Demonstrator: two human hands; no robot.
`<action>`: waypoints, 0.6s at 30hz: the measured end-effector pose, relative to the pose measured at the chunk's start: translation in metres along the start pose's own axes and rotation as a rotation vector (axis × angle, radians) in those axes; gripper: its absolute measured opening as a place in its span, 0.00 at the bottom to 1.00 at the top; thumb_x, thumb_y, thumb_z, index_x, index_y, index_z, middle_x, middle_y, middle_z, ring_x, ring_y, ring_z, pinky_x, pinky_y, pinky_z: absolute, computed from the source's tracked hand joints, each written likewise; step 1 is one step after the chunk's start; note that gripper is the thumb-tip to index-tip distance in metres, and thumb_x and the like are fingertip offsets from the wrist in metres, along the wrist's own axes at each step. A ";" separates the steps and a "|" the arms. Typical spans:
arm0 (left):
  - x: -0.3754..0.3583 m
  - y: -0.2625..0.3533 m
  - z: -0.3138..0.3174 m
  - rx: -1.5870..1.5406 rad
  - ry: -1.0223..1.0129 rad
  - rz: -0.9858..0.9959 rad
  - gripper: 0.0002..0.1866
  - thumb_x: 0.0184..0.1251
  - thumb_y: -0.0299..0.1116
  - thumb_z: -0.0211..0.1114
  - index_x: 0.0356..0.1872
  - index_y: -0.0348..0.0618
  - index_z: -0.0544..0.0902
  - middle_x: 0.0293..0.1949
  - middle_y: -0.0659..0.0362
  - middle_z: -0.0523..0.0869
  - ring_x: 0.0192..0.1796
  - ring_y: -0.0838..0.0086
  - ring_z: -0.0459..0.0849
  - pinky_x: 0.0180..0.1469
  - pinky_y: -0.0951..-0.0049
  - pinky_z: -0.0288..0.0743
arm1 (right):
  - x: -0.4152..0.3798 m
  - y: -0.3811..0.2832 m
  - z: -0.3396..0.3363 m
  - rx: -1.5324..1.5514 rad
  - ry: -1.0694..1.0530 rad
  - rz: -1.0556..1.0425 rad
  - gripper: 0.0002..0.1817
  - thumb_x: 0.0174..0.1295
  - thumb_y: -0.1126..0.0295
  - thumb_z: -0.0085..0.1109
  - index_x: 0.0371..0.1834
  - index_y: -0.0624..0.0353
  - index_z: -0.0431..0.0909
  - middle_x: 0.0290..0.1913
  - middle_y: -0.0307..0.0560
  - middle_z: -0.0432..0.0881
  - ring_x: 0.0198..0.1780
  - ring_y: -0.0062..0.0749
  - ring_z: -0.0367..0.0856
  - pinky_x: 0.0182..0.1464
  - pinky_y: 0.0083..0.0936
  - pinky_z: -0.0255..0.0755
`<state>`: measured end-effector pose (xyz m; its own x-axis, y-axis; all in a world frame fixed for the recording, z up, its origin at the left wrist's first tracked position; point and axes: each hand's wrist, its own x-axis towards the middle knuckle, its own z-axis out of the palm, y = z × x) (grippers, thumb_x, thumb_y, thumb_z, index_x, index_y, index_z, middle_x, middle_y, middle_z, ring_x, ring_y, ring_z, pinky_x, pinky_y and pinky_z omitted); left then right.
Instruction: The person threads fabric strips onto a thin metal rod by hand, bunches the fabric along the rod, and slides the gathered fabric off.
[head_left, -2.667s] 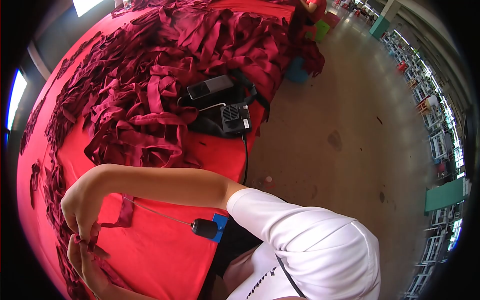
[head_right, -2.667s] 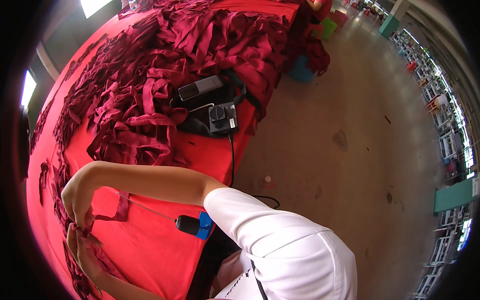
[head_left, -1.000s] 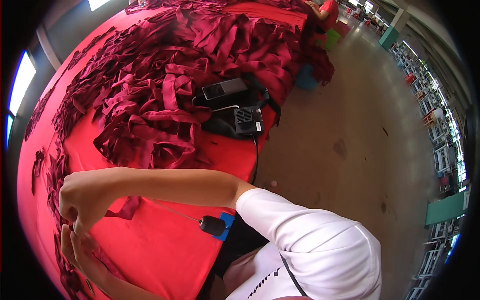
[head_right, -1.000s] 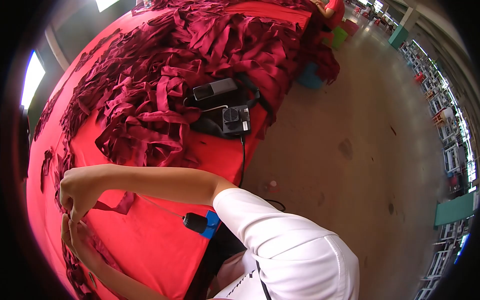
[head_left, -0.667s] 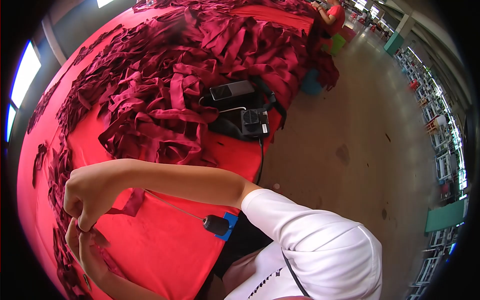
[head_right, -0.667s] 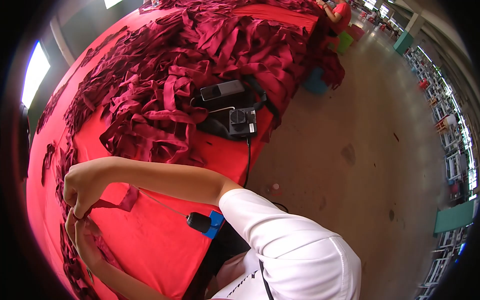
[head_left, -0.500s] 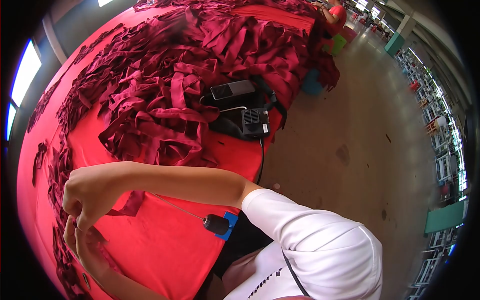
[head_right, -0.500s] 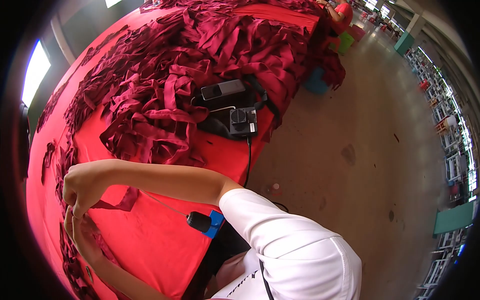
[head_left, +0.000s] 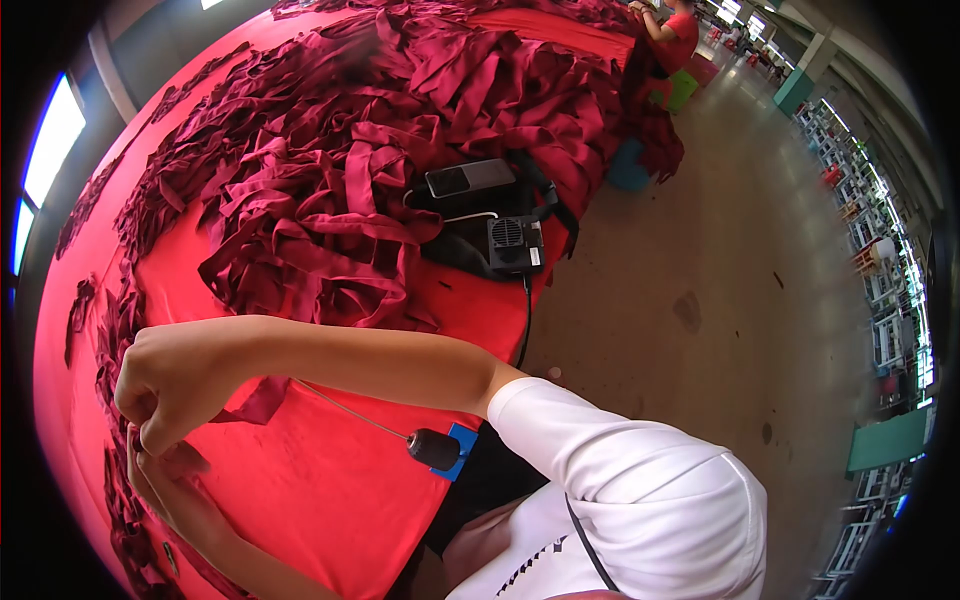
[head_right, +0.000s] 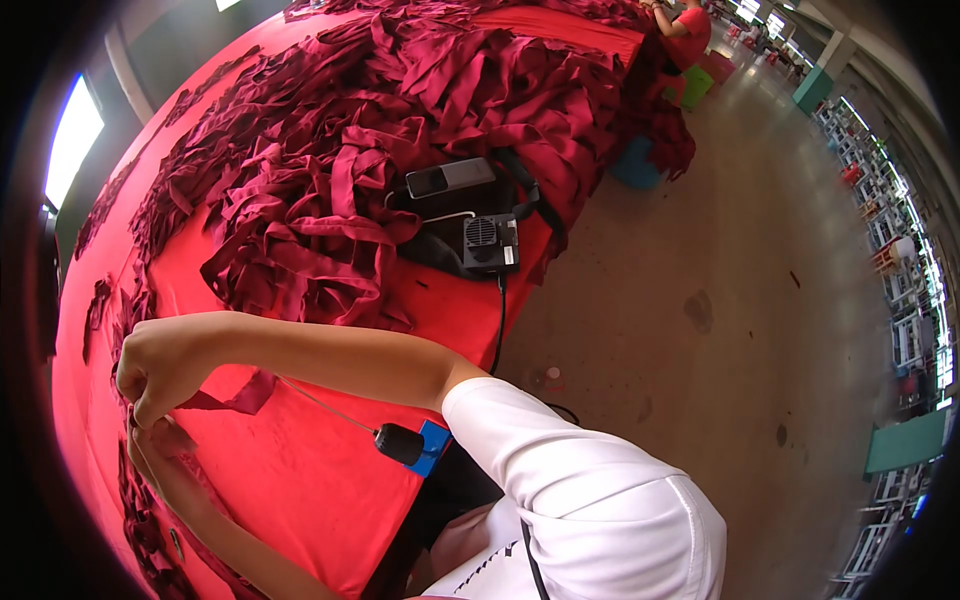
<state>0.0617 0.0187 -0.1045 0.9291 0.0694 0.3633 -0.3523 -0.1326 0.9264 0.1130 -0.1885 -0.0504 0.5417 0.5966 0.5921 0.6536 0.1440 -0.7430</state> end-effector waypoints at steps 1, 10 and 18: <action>0.000 0.000 0.000 0.003 0.002 0.002 0.17 0.79 0.43 0.51 0.49 0.37 0.77 0.20 0.63 0.74 0.20 0.80 0.71 0.27 0.80 0.64 | 0.001 0.001 0.000 0.001 -0.001 -0.001 0.14 0.48 0.61 0.66 0.19 0.62 0.80 0.18 0.45 0.80 0.23 0.34 0.80 0.28 0.31 0.71; 0.000 0.008 0.001 0.011 0.027 -0.054 0.16 0.79 0.40 0.54 0.52 0.36 0.79 0.26 0.64 0.75 0.19 0.83 0.68 0.22 0.83 0.65 | 0.002 0.008 0.002 -0.073 -0.049 0.100 0.14 0.49 0.60 0.62 0.18 0.61 0.81 0.18 0.47 0.79 0.23 0.35 0.79 0.29 0.33 0.71; 0.004 0.001 -0.005 0.110 0.054 0.044 0.09 0.76 0.33 0.58 0.43 0.37 0.82 0.23 0.67 0.72 0.19 0.88 0.64 0.18 0.84 0.58 | 0.002 0.012 0.003 -0.205 -0.058 0.107 0.14 0.51 0.59 0.62 0.22 0.61 0.83 0.21 0.48 0.82 0.26 0.40 0.81 0.30 0.36 0.72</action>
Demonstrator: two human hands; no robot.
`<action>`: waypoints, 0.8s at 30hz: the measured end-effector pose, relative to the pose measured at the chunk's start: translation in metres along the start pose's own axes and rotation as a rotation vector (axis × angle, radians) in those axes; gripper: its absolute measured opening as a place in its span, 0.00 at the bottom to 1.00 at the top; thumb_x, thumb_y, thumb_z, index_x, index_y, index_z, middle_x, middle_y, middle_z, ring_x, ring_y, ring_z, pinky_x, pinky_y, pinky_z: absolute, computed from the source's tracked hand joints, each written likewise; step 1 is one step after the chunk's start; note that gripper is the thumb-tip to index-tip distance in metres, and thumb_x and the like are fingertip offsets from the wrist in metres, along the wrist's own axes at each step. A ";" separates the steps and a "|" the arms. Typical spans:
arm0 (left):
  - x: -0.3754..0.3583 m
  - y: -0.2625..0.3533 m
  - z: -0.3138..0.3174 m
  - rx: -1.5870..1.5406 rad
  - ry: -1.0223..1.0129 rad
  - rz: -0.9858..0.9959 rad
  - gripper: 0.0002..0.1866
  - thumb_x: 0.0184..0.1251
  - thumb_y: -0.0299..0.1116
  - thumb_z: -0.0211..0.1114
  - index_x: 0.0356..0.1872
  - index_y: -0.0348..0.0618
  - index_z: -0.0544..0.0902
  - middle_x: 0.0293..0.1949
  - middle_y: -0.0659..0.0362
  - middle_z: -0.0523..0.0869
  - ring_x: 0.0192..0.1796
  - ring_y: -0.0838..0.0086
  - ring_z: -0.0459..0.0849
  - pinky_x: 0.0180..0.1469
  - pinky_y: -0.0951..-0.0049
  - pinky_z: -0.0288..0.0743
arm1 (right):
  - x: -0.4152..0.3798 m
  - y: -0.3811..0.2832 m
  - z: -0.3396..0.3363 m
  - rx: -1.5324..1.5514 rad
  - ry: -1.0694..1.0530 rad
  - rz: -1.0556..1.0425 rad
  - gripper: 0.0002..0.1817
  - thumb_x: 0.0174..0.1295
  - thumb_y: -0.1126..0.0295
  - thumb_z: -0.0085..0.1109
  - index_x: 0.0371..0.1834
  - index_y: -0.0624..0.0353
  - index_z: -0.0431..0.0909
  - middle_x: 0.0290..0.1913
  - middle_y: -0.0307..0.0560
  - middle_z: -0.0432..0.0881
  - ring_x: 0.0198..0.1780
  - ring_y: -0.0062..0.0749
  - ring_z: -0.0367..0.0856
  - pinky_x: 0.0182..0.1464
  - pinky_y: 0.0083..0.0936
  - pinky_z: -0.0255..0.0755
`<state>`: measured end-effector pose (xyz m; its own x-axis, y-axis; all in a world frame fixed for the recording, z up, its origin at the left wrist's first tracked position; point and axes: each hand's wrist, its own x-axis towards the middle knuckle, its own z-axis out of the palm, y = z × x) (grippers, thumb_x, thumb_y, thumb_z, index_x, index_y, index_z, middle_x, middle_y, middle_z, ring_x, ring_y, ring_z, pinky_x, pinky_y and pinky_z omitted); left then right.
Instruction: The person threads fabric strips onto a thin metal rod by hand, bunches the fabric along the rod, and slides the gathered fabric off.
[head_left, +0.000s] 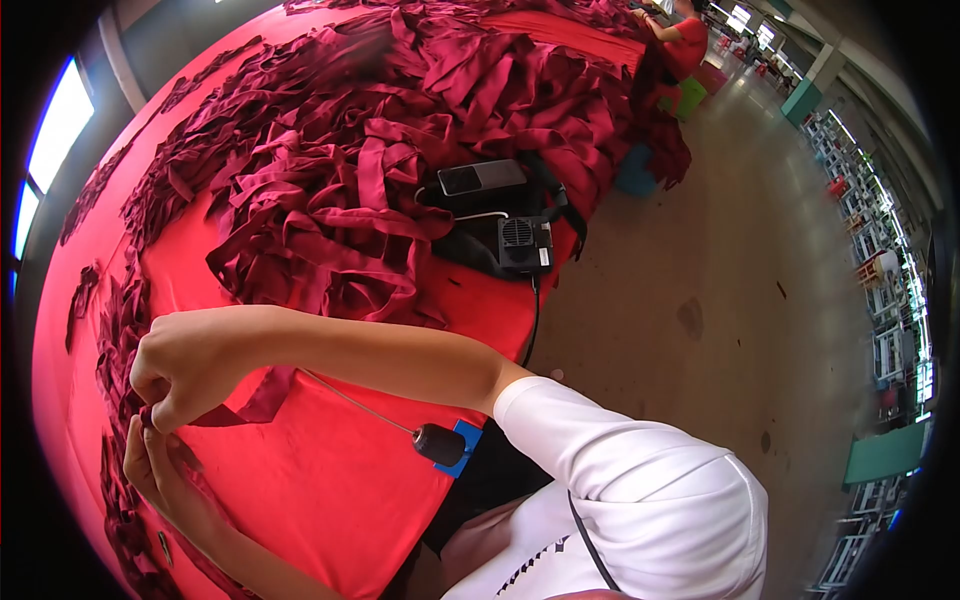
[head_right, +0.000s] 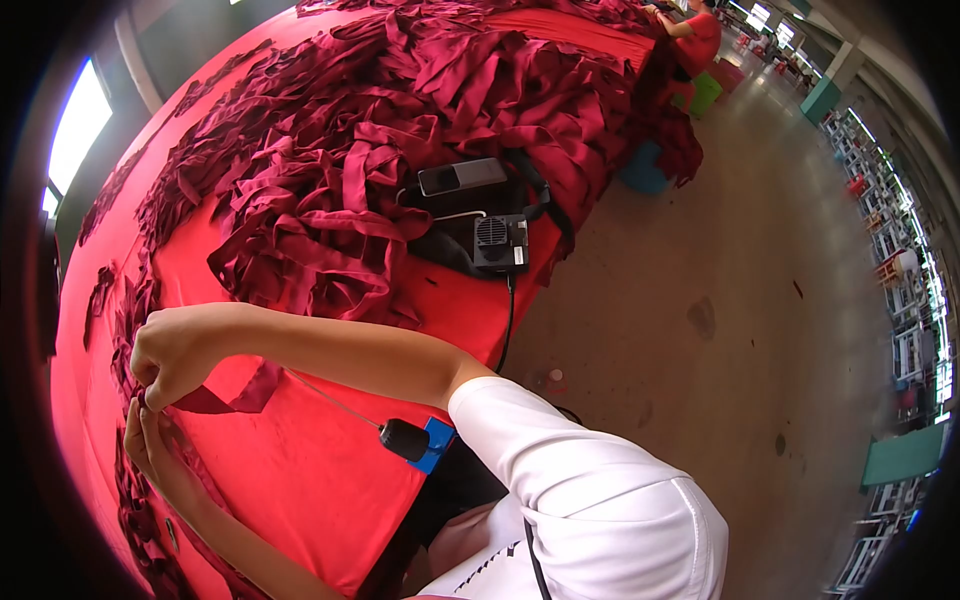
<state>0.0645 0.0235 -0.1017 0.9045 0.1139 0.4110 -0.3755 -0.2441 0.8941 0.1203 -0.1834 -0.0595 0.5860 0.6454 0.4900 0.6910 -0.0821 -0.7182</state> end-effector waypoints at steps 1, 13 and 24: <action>-0.001 0.001 0.001 0.021 0.047 0.016 0.09 0.76 0.33 0.59 0.41 0.38 0.82 0.22 0.67 0.71 0.18 0.88 0.63 0.18 0.83 0.57 | -0.001 0.001 -0.001 -0.001 0.000 -0.002 0.14 0.51 0.59 0.62 0.22 0.61 0.83 0.21 0.48 0.82 0.26 0.40 0.81 0.30 0.36 0.72; -0.001 0.004 0.008 -0.008 0.052 0.054 0.11 0.75 0.32 0.60 0.28 0.45 0.78 0.18 0.70 0.66 0.18 0.88 0.60 0.18 0.81 0.50 | 0.001 0.007 0.001 -0.037 -0.023 -0.062 0.12 0.49 0.62 0.61 0.18 0.59 0.79 0.17 0.48 0.78 0.23 0.40 0.78 0.29 0.37 0.69; -0.006 0.008 0.012 0.097 0.161 0.177 0.12 0.76 0.28 0.58 0.27 0.41 0.76 0.17 0.69 0.65 0.17 0.88 0.59 0.18 0.81 0.48 | -0.002 -0.008 0.001 -0.051 0.103 -0.151 0.12 0.46 0.63 0.62 0.15 0.60 0.77 0.16 0.50 0.76 0.22 0.45 0.76 0.27 0.40 0.67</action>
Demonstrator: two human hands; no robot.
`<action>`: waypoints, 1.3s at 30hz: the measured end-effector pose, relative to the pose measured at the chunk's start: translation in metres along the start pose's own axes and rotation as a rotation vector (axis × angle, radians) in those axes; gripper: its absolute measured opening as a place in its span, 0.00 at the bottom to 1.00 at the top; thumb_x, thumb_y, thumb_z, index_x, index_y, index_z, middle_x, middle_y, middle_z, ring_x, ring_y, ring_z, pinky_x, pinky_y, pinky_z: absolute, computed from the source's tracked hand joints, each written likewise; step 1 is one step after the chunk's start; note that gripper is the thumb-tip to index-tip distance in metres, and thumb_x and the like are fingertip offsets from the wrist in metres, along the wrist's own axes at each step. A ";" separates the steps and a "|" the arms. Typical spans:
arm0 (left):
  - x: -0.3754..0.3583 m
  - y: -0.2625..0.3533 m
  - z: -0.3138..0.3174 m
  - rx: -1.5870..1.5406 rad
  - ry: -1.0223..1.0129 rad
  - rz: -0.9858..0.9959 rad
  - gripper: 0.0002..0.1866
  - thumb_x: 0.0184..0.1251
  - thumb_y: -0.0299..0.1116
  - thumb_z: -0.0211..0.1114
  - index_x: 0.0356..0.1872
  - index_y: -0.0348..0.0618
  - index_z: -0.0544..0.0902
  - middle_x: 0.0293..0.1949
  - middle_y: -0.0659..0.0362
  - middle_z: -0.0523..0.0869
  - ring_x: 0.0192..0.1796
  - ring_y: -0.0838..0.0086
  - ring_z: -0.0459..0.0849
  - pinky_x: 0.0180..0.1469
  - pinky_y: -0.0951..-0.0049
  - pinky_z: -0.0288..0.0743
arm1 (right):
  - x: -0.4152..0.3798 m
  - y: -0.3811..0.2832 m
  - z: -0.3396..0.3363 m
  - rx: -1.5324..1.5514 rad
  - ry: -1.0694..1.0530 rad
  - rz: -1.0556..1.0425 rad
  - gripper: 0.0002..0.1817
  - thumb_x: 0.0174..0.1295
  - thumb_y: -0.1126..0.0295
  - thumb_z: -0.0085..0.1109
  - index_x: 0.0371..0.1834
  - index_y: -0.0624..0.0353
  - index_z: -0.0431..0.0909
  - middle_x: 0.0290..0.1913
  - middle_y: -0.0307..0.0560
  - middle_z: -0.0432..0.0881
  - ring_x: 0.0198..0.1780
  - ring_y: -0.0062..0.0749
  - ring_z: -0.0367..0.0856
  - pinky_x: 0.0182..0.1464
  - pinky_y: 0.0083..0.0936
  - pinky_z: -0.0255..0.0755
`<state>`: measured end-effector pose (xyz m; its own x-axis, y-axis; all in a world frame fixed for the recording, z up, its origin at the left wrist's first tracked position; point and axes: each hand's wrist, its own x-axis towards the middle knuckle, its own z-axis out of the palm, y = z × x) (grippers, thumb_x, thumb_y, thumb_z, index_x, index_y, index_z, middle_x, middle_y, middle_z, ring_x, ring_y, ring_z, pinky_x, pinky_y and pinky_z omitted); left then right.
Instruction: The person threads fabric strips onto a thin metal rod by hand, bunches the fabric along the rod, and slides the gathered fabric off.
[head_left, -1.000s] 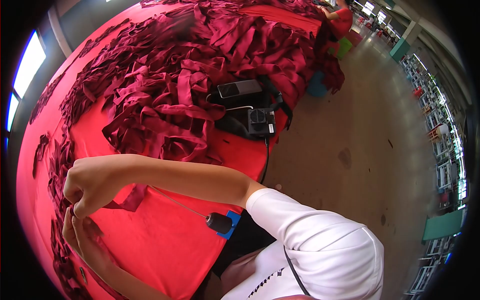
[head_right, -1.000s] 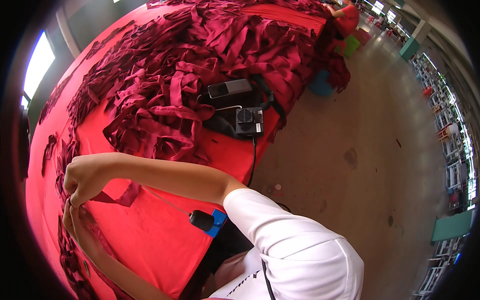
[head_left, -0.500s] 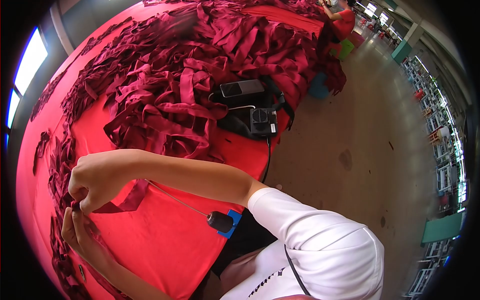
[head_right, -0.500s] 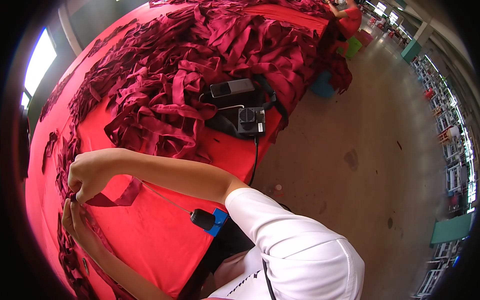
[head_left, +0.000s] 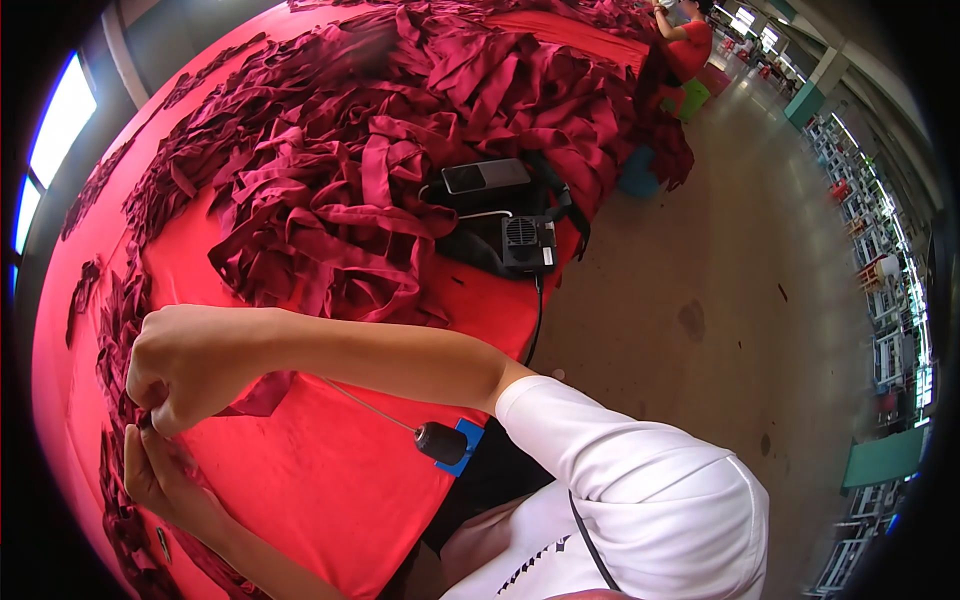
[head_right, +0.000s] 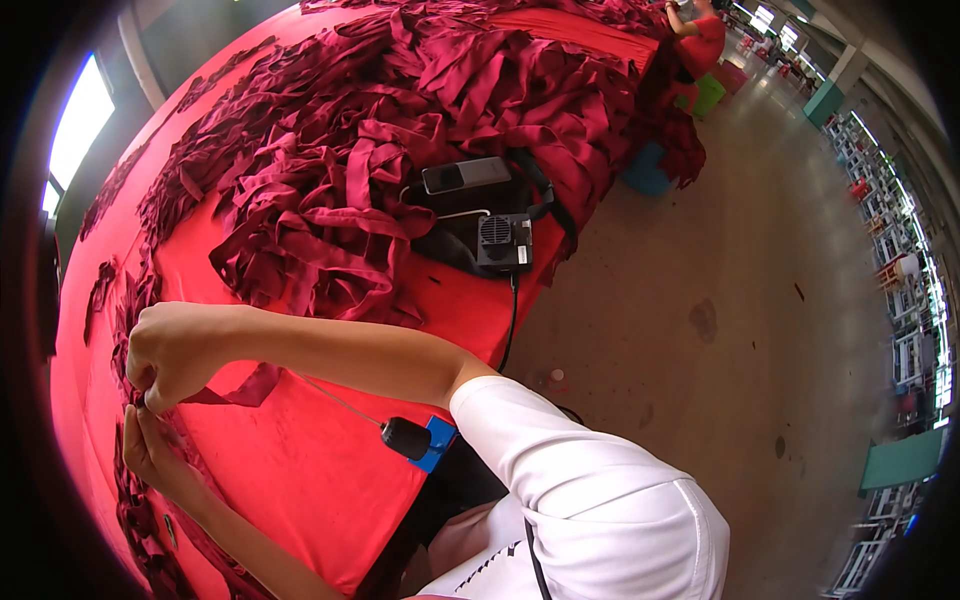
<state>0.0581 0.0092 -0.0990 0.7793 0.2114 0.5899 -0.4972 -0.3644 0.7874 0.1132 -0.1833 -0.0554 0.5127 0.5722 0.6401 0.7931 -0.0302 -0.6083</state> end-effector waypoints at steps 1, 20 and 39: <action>0.000 0.001 0.000 0.017 0.006 0.006 0.12 0.75 0.28 0.58 0.27 0.40 0.76 0.17 0.69 0.65 0.18 0.88 0.59 0.18 0.81 0.48 | 0.001 0.001 0.001 0.001 -0.002 -0.001 0.12 0.46 0.63 0.62 0.15 0.60 0.77 0.16 0.50 0.76 0.22 0.45 0.76 0.27 0.40 0.67; 0.013 -0.005 -0.018 0.119 -0.209 -0.093 0.07 0.74 0.23 0.56 0.34 0.35 0.79 0.30 0.65 0.81 0.29 0.85 0.72 0.31 0.81 0.64 | -0.004 0.011 -0.023 0.274 -0.447 0.496 0.37 0.73 0.38 0.42 0.39 0.64 0.88 0.35 0.47 0.90 0.41 0.32 0.89 0.47 0.30 0.81; 0.004 0.038 0.005 0.323 -0.403 0.265 0.03 0.65 0.16 0.56 0.36 0.26 0.77 0.54 0.55 0.84 0.39 0.76 0.78 0.44 0.76 0.71 | 0.001 0.030 0.015 0.622 -0.296 0.493 0.20 0.68 0.55 0.58 0.37 0.64 0.88 0.32 0.45 0.88 0.36 0.26 0.87 0.40 0.23 0.79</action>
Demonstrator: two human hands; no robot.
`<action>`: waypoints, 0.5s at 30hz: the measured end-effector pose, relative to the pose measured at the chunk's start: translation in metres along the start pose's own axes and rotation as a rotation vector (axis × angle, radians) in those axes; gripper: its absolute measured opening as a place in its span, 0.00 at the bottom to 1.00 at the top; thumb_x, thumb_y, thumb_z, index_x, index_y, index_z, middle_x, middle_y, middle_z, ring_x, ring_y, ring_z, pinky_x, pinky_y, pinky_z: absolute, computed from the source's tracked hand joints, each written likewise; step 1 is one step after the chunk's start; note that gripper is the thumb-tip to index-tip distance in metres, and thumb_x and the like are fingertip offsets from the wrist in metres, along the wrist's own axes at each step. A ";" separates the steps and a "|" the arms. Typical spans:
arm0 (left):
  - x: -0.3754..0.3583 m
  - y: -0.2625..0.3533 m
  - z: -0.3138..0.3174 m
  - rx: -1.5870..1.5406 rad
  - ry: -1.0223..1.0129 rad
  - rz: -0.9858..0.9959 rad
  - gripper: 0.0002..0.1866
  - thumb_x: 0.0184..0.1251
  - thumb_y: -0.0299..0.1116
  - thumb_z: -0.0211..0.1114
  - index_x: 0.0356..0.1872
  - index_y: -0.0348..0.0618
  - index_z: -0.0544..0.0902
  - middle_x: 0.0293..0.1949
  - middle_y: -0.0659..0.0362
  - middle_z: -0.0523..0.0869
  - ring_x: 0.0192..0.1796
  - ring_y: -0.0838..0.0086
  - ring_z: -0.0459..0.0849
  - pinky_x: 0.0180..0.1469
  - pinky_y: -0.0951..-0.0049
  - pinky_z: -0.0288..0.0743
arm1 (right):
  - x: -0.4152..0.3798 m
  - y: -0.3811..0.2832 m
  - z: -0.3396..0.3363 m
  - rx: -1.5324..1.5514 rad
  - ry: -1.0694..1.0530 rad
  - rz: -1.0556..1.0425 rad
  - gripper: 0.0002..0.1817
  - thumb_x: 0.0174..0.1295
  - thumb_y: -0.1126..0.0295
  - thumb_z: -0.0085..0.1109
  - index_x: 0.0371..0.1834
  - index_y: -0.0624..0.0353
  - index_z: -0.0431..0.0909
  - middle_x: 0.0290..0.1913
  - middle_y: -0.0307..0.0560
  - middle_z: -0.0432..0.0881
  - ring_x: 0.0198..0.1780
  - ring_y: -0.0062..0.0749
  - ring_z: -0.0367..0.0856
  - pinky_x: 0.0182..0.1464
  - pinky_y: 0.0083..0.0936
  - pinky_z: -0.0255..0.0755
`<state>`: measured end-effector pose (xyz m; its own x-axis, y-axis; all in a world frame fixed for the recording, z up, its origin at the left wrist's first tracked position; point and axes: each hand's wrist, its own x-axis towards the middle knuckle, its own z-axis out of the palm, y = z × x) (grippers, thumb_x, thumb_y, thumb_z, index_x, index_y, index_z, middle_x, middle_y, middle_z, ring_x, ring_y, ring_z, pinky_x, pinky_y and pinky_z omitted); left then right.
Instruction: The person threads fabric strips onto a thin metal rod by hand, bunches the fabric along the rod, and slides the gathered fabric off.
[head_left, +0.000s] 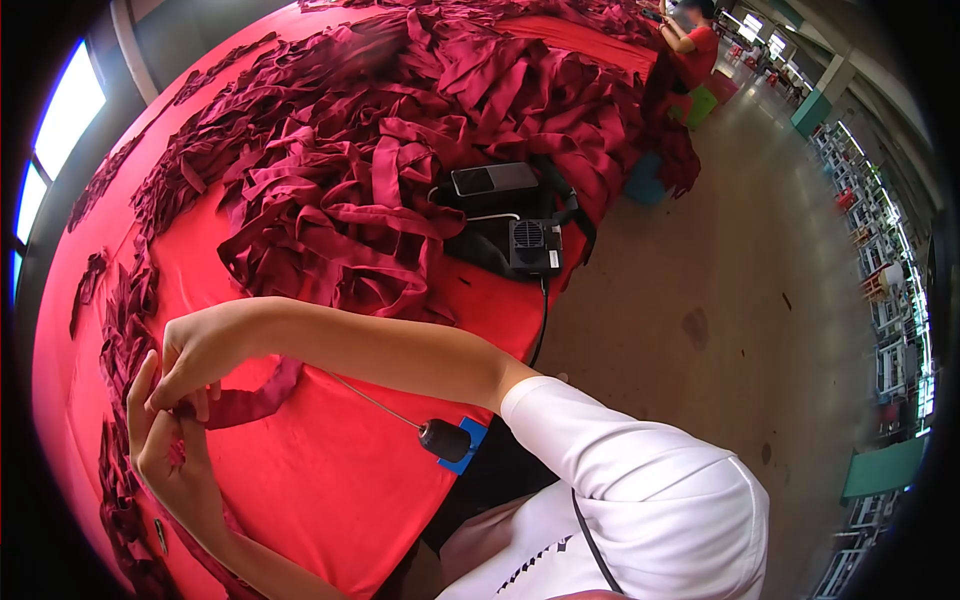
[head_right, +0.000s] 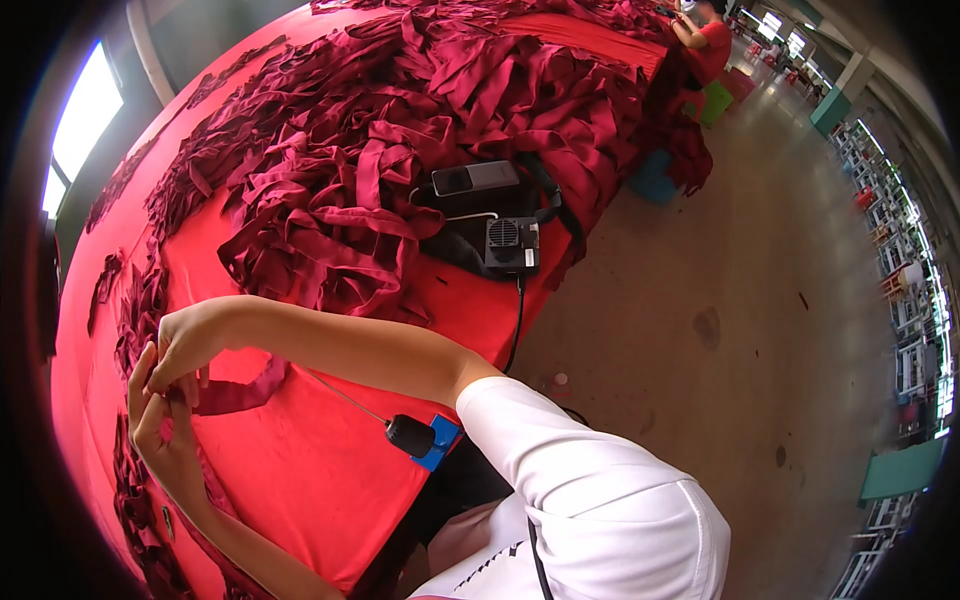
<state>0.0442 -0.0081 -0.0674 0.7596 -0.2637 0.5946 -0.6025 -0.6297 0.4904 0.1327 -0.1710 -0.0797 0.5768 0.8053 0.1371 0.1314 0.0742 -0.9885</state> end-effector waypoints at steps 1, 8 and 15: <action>0.000 -0.002 0.000 0.020 0.021 0.014 0.02 0.65 0.16 0.57 0.34 0.25 0.76 0.59 0.54 0.82 0.41 0.75 0.79 0.45 0.76 0.72 | 0.002 0.001 0.001 0.015 0.040 -0.009 0.17 0.66 0.58 0.61 0.38 0.64 0.89 0.32 0.44 0.88 0.36 0.25 0.86 0.40 0.23 0.78; 0.002 -0.002 -0.001 0.118 0.019 0.080 0.03 0.66 0.18 0.58 0.32 0.28 0.75 0.66 0.49 0.77 0.60 0.64 0.81 0.58 0.71 0.71 | -0.002 -0.008 0.003 0.121 0.259 -0.052 0.09 0.55 0.70 0.65 0.33 0.63 0.90 0.27 0.37 0.84 0.32 0.18 0.79 0.37 0.17 0.72; 0.004 -0.002 -0.010 0.201 0.163 0.067 0.07 0.72 0.26 0.60 0.34 0.34 0.75 0.64 0.47 0.78 0.63 0.61 0.78 0.60 0.67 0.70 | -0.005 -0.013 -0.011 0.228 0.483 -0.302 0.09 0.57 0.72 0.66 0.38 0.65 0.89 0.32 0.41 0.88 0.35 0.20 0.82 0.42 0.20 0.73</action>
<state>0.0455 -0.0010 -0.0600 0.6607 -0.1987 0.7239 -0.5766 -0.7518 0.3200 0.1369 -0.1827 -0.0665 0.8481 0.3754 0.3740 0.2014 0.4246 -0.8827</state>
